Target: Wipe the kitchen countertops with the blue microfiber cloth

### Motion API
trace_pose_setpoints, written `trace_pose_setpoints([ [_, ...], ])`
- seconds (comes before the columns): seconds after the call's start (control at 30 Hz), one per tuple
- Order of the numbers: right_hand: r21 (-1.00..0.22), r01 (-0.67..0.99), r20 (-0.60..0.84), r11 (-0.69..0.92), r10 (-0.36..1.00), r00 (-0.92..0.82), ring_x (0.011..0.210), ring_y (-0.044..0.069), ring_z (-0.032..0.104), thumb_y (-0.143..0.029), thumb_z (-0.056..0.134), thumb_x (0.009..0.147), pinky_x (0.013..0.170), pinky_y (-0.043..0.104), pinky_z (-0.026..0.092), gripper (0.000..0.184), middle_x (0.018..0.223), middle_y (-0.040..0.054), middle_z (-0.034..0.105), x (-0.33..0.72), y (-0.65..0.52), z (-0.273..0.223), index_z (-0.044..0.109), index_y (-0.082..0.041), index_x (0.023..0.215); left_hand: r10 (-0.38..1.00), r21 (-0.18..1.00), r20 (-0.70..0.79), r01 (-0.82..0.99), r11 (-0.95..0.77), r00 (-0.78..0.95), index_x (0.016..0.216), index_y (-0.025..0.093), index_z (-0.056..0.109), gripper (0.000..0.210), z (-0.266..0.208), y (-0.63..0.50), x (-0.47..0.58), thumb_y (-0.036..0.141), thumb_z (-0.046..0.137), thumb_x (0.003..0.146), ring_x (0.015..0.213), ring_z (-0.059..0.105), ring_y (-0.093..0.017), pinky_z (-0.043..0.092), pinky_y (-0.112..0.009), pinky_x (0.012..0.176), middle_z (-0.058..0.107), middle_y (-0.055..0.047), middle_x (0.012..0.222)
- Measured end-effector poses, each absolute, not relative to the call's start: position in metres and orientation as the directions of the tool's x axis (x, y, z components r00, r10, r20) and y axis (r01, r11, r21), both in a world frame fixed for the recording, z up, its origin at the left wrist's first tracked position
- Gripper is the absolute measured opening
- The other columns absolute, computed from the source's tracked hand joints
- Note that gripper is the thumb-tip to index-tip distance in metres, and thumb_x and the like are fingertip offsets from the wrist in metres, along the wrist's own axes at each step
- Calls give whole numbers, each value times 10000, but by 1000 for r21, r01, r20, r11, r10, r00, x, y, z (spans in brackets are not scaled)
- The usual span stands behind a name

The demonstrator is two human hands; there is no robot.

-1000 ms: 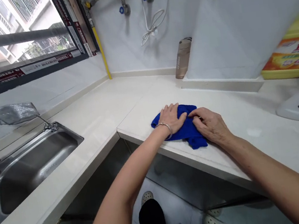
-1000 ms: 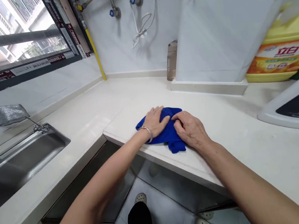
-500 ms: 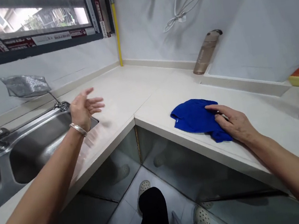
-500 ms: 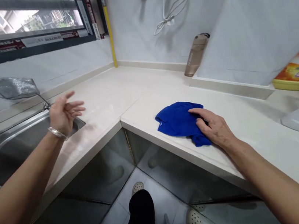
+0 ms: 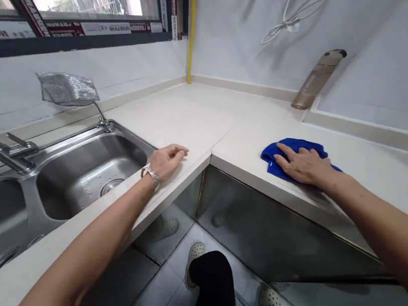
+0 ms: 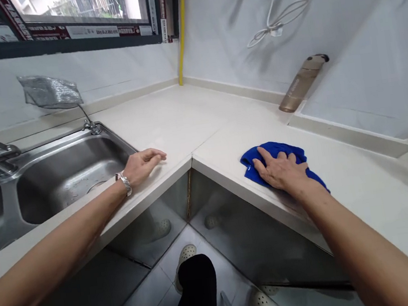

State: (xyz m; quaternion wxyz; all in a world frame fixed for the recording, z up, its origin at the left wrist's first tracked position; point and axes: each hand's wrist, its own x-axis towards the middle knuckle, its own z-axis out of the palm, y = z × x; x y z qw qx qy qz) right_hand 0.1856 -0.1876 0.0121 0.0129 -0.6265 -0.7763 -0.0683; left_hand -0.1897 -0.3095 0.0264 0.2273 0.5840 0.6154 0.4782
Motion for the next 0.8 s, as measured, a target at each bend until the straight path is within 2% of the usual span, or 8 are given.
trace_pose_setpoints([
  [0.1, 107, 982, 153, 158, 973, -173, 1262, 471, 473, -666, 115, 962, 920, 706, 426, 729, 1372, 209, 521, 182, -187, 0, 341, -291, 1545, 940, 742, 314, 653, -155, -133, 981, 236, 740, 259, 25, -308, -190, 343, 567, 820, 1085, 655, -239, 446, -438, 1073, 749, -46, 1083],
  [0.17, 119, 969, 166, 216, 958, -234, 1279, 444, 469, -639, 104, 976, 960, 681, 421, 711, 1402, 204, 500, 189, -190, -3, 324, -289, 1554, 944, 691, 321, 702, -175, -81, 1088, 216, 714, 344, 23, -307, -190, 342, 569, 801, 1233, 581, -274, 368, -472, 1149, 696, -70, 1240],
  [0.27, 169, 922, 168, 347, 912, -374, 1350, 390, 423, -591, 87, 1002, 1021, 637, 411, 663, 1469, 174, 452, 207, -202, -3, 281, -305, 1568, 962, 518, 261, 831, -205, 74, 1302, 158, 606, 577, 17, -307, -191, 424, 573, 791, 1461, 318, -338, 239, -510, 1222, 502, -122, 1494],
  [0.37, 214, 869, 175, 446, 858, -484, 1401, 347, 377, -569, 104, 1020, 1074, 586, 393, 628, 1511, 140, 421, 229, -221, -2, 249, -316, 1577, 965, 279, 163, 928, -247, 208, 1461, 144, 452, 734, 14, -306, -191, 531, 495, 838, 1531, 79, -335, 150, -500, 1248, 278, -129, 1627],
  [0.6, 247, 791, 166, 560, 780, -604, 1454, 305, 312, -518, 231, 1041, 1126, 543, 361, 581, 1561, 134, 359, 286, -288, -4, 211, -320, 1587, 968, 111, 58, 962, -251, 245, 1553, 181, 290, 810, 19, -304, -190, 625, 383, 882, 1530, 95, -337, 116, -534, 1239, 194, -135, 1650],
  [0.7, 261, 767, 144, 586, 762, -632, 1482, 301, 251, -540, 337, 1022, 1153, 552, 335, 626, 1595, 120, 303, 314, -315, -3, 188, -325, 1591, 968, 83, 47, 965, -248, 245, 1562, 187, 275, 806, 16, -301, -193, 616, 373, 887, 1529, 109, -332, 116, -536, 1239, 176, -130, 1654],
  [0.8, 250, 769, 109, 588, 772, -626, 1497, 289, 213, -523, 367, 1020, 1175, 551, 316, 640, 1620, 95, 257, 337, -327, 0, 161, -331, 1594, 966, 91, 78, 963, -255, 248, 1554, 198, 305, 789, 8, -295, -197, 601, 389, 881, 1525, 144, -325, 147, -532, 1237, 188, -115, 1652],
])
